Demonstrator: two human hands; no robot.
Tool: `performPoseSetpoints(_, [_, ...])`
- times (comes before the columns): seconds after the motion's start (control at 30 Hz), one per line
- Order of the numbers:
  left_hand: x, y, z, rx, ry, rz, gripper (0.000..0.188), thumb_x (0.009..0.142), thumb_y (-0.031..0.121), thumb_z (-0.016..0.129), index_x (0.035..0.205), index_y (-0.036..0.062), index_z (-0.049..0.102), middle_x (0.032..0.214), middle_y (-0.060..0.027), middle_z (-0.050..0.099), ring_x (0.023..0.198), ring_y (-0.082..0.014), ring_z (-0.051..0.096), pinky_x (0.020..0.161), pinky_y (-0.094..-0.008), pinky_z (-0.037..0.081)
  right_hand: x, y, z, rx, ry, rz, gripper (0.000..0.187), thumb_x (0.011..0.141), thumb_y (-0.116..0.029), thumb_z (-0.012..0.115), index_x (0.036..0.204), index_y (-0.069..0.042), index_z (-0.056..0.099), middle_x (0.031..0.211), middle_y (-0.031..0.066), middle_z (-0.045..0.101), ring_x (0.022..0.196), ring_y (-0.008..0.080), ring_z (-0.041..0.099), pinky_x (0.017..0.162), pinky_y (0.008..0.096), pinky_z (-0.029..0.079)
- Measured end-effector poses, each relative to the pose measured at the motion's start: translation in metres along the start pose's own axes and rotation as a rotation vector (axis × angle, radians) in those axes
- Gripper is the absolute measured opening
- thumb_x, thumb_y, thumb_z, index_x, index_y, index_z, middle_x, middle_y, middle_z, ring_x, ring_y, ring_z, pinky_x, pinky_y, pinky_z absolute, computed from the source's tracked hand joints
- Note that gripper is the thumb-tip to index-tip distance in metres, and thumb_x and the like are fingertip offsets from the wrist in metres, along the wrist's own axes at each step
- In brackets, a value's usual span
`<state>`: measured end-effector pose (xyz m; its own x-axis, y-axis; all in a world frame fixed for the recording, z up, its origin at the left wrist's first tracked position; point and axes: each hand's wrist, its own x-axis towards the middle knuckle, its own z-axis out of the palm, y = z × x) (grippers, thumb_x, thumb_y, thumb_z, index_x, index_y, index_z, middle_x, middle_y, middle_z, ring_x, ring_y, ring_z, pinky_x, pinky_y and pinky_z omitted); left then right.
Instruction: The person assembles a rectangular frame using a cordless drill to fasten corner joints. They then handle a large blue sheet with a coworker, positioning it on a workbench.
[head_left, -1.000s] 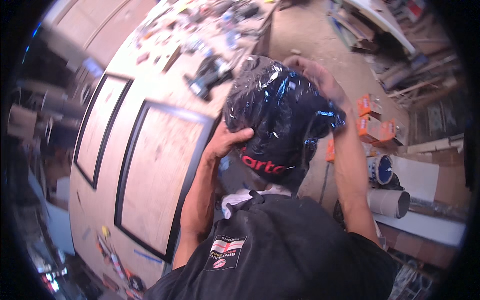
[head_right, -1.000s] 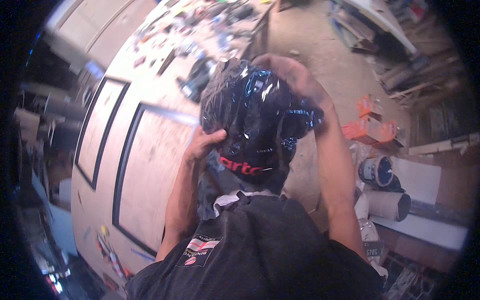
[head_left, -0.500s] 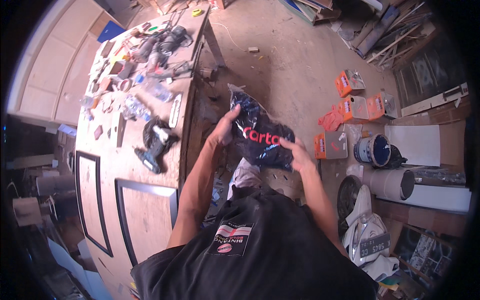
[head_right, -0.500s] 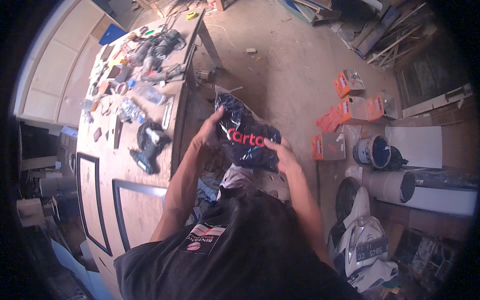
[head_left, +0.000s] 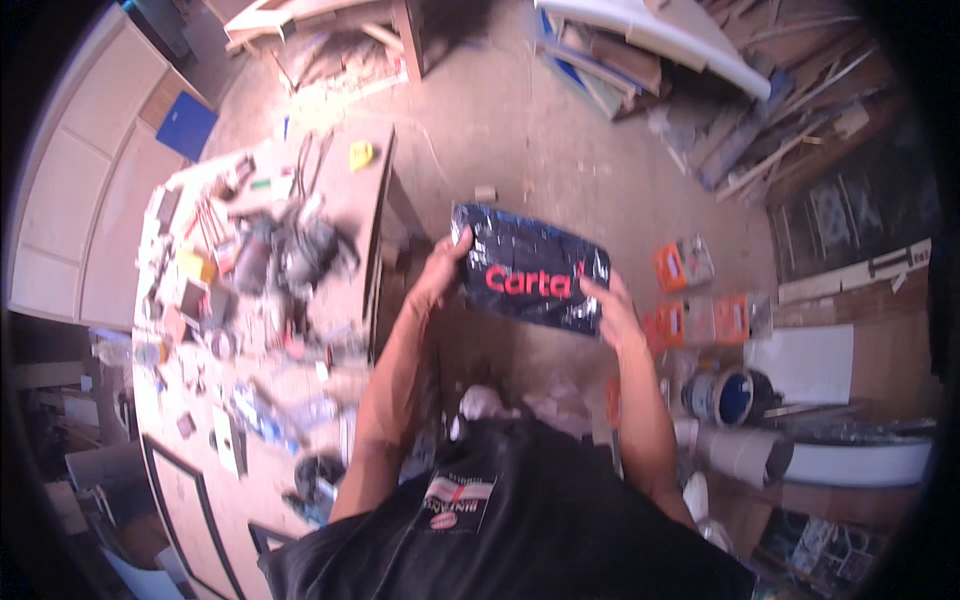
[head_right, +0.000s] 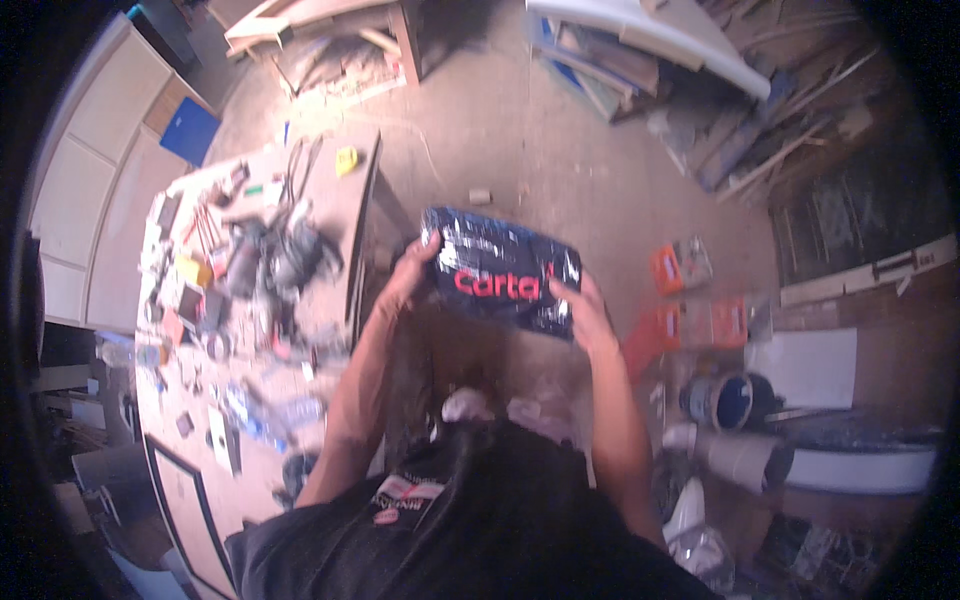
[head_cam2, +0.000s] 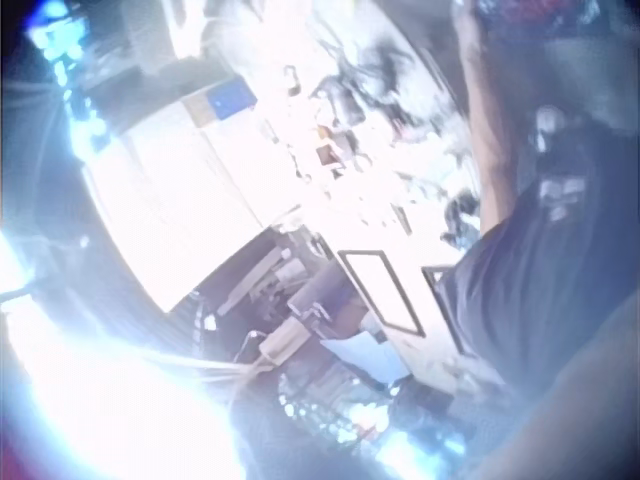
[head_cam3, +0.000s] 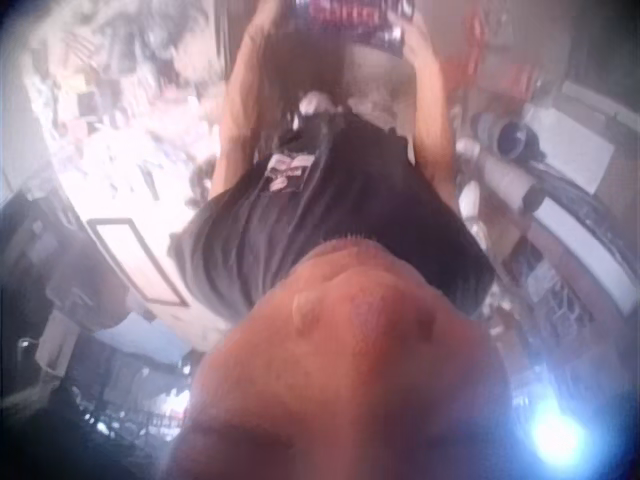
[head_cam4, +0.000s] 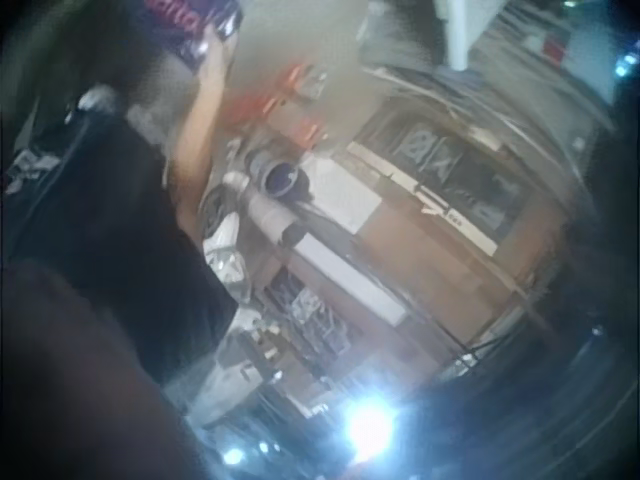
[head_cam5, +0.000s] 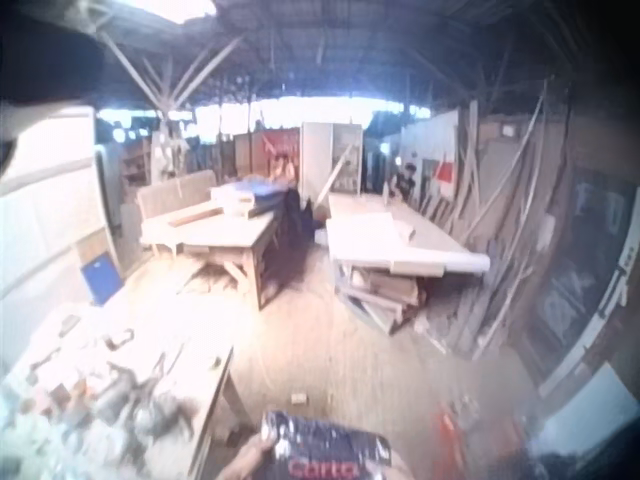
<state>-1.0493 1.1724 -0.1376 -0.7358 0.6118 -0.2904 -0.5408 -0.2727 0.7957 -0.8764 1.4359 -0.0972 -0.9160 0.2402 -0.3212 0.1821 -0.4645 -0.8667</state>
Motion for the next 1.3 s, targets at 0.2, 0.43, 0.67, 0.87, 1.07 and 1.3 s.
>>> performPoseSetpoints(0.2, [0.114,0.071,0.0,0.007,-0.102,0.074,0.033,0.096,0.018,0.074,0.124,0.0015,0.066,0.11,-0.0053,0.075,0.1,-0.0142,0.07,0.094,-0.0327,0.056,0.13,-0.05,-0.003,0.133,-0.029,-0.093,0.041,0.098,-0.008,0.066,0.137,0.0,0.056,0.126,0.0083,0.068,0.115,0.0196,0.066,0.103,0.036,0.053])
performPoseSetpoints(0.43, [0.267,0.138,-0.026,0.401,-0.009,0.171,0.032,0.086,0.008,0.083,0.115,0.0013,0.072,0.105,-0.0028,0.077,0.094,-0.012,0.07,0.09,-0.0296,0.055,0.323,-0.098,-0.009,0.069,-0.072,-0.186,0.028,0.1,-0.013,0.066,0.125,-0.001,0.064,0.118,0.0068,0.072,0.109,0.0172,0.068,0.101,0.0347,0.053])
performPoseSetpoints(0.67, [0.401,0.238,-0.054,0.378,0.073,0.236,0.034,0.089,0.013,0.081,0.119,0.0011,0.069,0.104,-0.003,0.076,0.092,-0.0121,0.069,0.083,-0.0301,0.055,0.512,-0.184,0.027,0.036,-0.201,-0.182,0.024,0.095,-0.009,0.07,0.118,0.0,0.068,0.108,0.0044,0.073,0.098,0.014,0.069,0.091,0.0299,0.055])
performPoseSetpoints(0.87, [0.528,0.311,-0.086,0.372,0.127,0.296,0.036,0.089,0.01,0.08,0.122,0.0014,0.067,0.103,-0.0017,0.075,0.087,-0.0103,0.068,0.078,-0.027,0.054,0.655,-0.234,0.06,-0.012,-0.216,-0.227,0.025,0.094,-0.007,0.071,0.118,-0.001,0.069,0.109,0.004,0.073,0.098,0.0141,0.069,0.091,0.0299,0.054])
performPoseSetpoints(1.07, [0.683,0.389,-0.145,0.306,0.041,0.313,0.037,0.089,0.006,0.079,0.124,0.0029,0.067,0.105,-0.0029,0.076,0.091,-0.0109,0.069,0.085,-0.0275,0.056,0.816,-0.26,0.095,-0.045,-0.177,-0.258,0.023,0.093,-0.006,0.071,0.116,-0.001,0.07,0.11,0.0045,0.074,0.1,0.0139,0.069,0.094,0.0306,0.053])
performPoseSetpoints(1.3, [0.844,0.477,-0.211,0.421,0.009,0.239,0.046,0.084,-0.003,0.079,0.128,-0.0005,0.066,0.108,-0.0036,0.076,0.098,-0.0129,0.068,0.092,-0.0304,0.054,0.968,-0.302,0.144,-0.225,0.008,-0.321,0.022,0.093,-0.004,0.07,0.114,0.0,0.072,0.106,0.0039,0.075,0.094,0.0116,0.068,0.089,0.0276,0.053])
